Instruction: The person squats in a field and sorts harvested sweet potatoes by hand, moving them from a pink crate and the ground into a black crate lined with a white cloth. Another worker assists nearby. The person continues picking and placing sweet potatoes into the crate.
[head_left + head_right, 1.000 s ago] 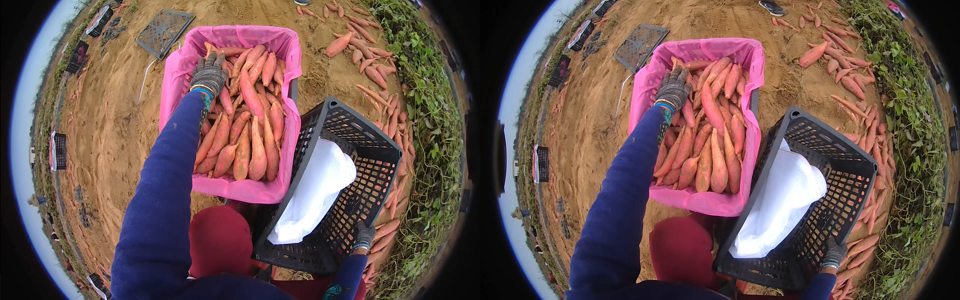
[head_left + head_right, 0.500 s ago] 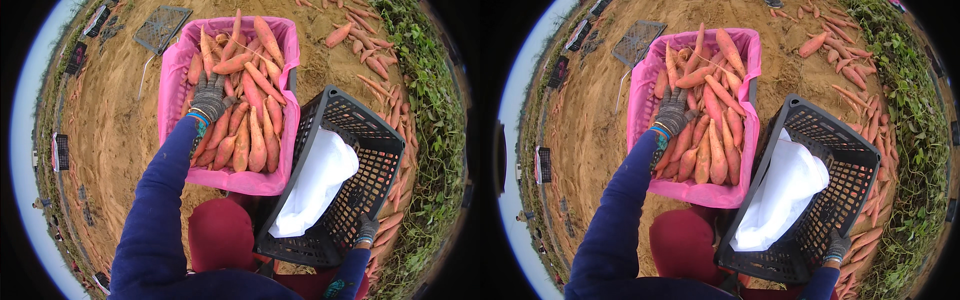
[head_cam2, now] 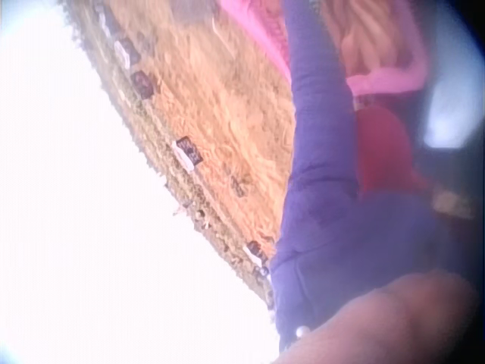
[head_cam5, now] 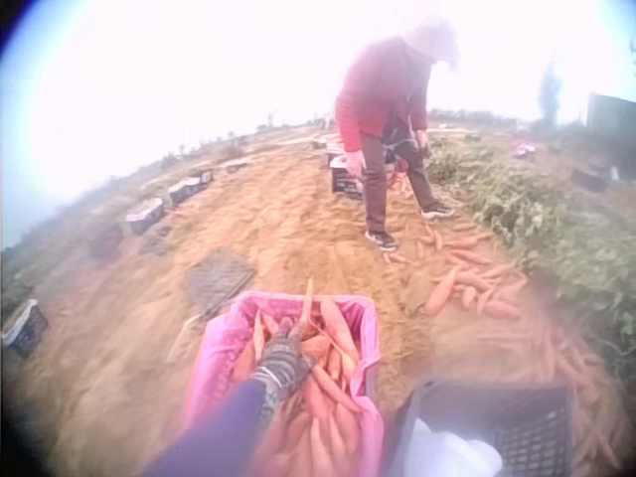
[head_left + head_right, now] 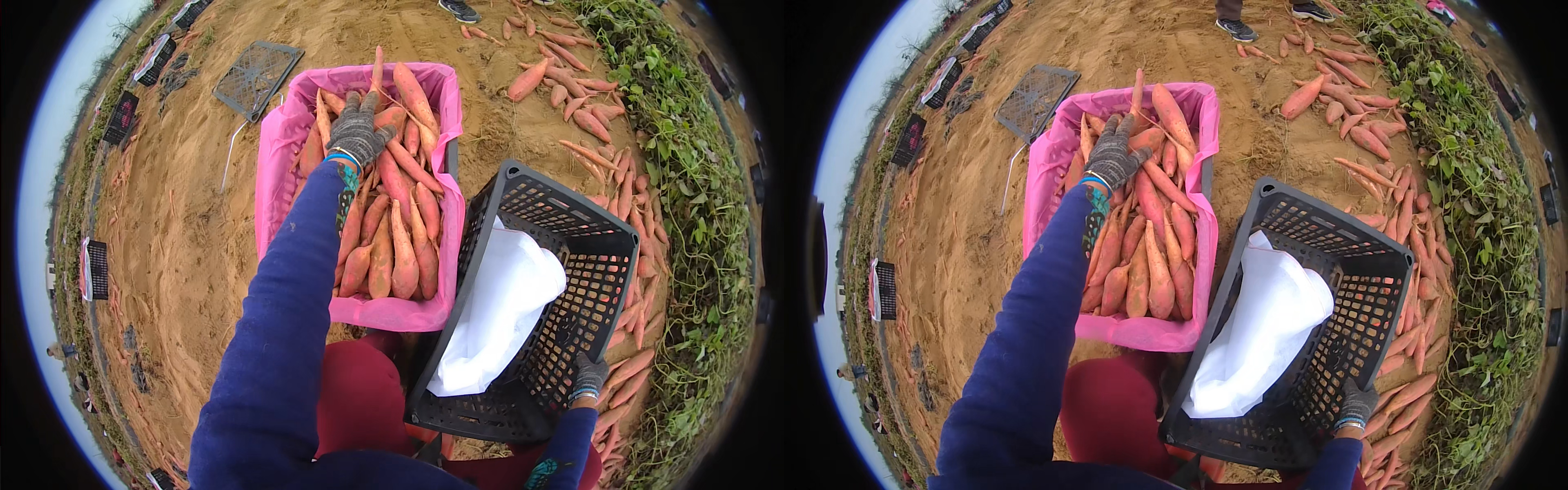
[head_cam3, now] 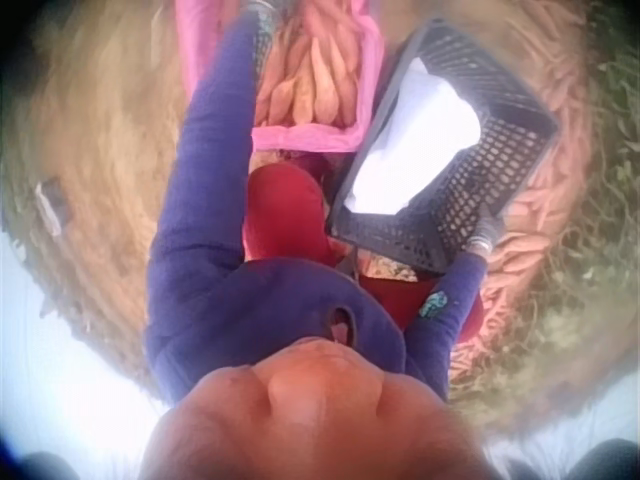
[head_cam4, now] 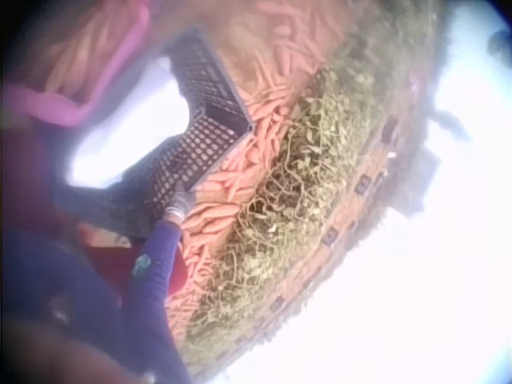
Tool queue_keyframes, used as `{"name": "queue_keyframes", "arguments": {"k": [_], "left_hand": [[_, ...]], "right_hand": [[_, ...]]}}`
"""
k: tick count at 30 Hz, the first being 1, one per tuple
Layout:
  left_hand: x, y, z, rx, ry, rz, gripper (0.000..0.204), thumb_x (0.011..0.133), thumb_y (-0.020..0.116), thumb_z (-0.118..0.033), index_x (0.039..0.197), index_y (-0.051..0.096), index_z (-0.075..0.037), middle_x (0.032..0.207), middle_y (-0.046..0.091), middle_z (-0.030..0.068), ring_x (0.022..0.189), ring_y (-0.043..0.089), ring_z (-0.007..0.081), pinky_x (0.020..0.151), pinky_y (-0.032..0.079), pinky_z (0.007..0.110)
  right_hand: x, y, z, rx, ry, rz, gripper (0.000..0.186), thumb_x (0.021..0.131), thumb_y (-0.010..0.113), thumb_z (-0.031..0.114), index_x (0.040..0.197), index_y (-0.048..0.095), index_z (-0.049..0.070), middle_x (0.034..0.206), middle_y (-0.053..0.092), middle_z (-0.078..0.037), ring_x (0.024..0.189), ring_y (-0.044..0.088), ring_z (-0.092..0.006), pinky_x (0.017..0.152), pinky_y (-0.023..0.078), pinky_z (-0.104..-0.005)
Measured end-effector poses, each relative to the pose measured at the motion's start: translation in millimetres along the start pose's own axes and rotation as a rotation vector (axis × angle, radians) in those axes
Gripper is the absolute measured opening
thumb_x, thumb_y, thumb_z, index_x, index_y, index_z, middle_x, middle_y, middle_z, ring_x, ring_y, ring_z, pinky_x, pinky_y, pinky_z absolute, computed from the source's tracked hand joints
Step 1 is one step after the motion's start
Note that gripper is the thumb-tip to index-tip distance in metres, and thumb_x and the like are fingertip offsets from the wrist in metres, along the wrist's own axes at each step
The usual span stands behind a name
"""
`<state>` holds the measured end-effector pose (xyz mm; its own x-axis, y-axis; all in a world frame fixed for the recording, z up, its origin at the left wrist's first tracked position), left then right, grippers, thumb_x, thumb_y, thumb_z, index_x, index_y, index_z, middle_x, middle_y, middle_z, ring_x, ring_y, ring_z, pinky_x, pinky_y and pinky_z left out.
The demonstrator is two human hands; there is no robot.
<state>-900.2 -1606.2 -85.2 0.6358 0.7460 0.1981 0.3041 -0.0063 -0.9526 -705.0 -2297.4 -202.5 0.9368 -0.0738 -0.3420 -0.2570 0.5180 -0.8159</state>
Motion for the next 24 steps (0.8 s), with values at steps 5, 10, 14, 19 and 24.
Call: {"name": "queue_keyframes", "arguments": {"k": [5,10,14,19,24], "left_hand": [[-7,39,33,0.038,-0.172,0.146,0.07,0.08,0.064,-0.047,0.14,0.04,-0.017,0.147,0.027,0.0225,0.131,0.037,0.0396,0.103,0.035,0.054],[-93,-7,77,-0.019,-0.346,0.09,0.067,0.081,0.064,-0.045,0.138,0.043,-0.015,0.144,0.033,0.0211,0.126,0.043,0.0389,0.102,0.036,0.051],[-71,-47,28,0.26,-0.016,-0.1,0.061,0.081,0.063,-0.041,0.134,0.048,-0.015,0.141,0.04,0.0183,0.125,0.044,0.038,0.101,0.037,0.05],[23,6,-86,0.119,0.35,-0.156,0.046,0.084,0.058,-0.04,0.123,0.059,-0.016,0.14,0.045,0.0137,0.128,0.04,0.0383,0.105,0.033,0.049],[23,37,-77,0.331,0.209,0.266,0.05,0.082,0.056,-0.051,0.125,0.058,-0.027,0.151,0.028,0.0087,0.137,0.022,0.0439,0.108,0.019,0.061]], "right_hand": [[-4,-3,5,-0.047,0.063,0.001,0.043,0.068,0.076,0.024,0.097,0.066,-0.006,0.078,0.069,-0.015,0.069,0.065,-0.0276,0.065,0.051,-0.0363],[-4,-3,5,-0.079,0.066,0.009,0.041,0.07,0.074,0.022,0.098,0.066,-0.006,0.083,0.07,-0.016,0.074,0.066,-0.0274,0.068,0.051,-0.0365],[-3,-1,4,-0.06,0.044,0.014,0.041,0.07,0.075,0.023,0.099,0.066,-0.005,0.084,0.07,-0.014,0.074,0.066,-0.0263,0.068,0.051,-0.0356],[-6,2,3,0.077,0.073,0.068,0.035,0.072,0.073,0.015,0.099,0.065,-0.006,0.086,0.07,-0.014,0.075,0.065,-0.0239,0.07,0.05,-0.0346],[2,8,-3,0.084,0.093,0.139,0.033,0.072,0.073,0.012,0.101,0.066,-0.004,0.086,0.069,-0.012,0.074,0.065,-0.022,0.069,0.051,-0.0337]]}}
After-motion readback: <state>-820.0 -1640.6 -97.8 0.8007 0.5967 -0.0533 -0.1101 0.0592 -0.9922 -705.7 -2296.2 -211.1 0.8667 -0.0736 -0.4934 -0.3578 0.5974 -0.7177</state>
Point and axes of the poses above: each hand's wrist, its own x-axis towards the middle knuckle, its own y-axis out of the palm, z = x × y, the point moved 10 cm from there along x, towards the middle knuckle
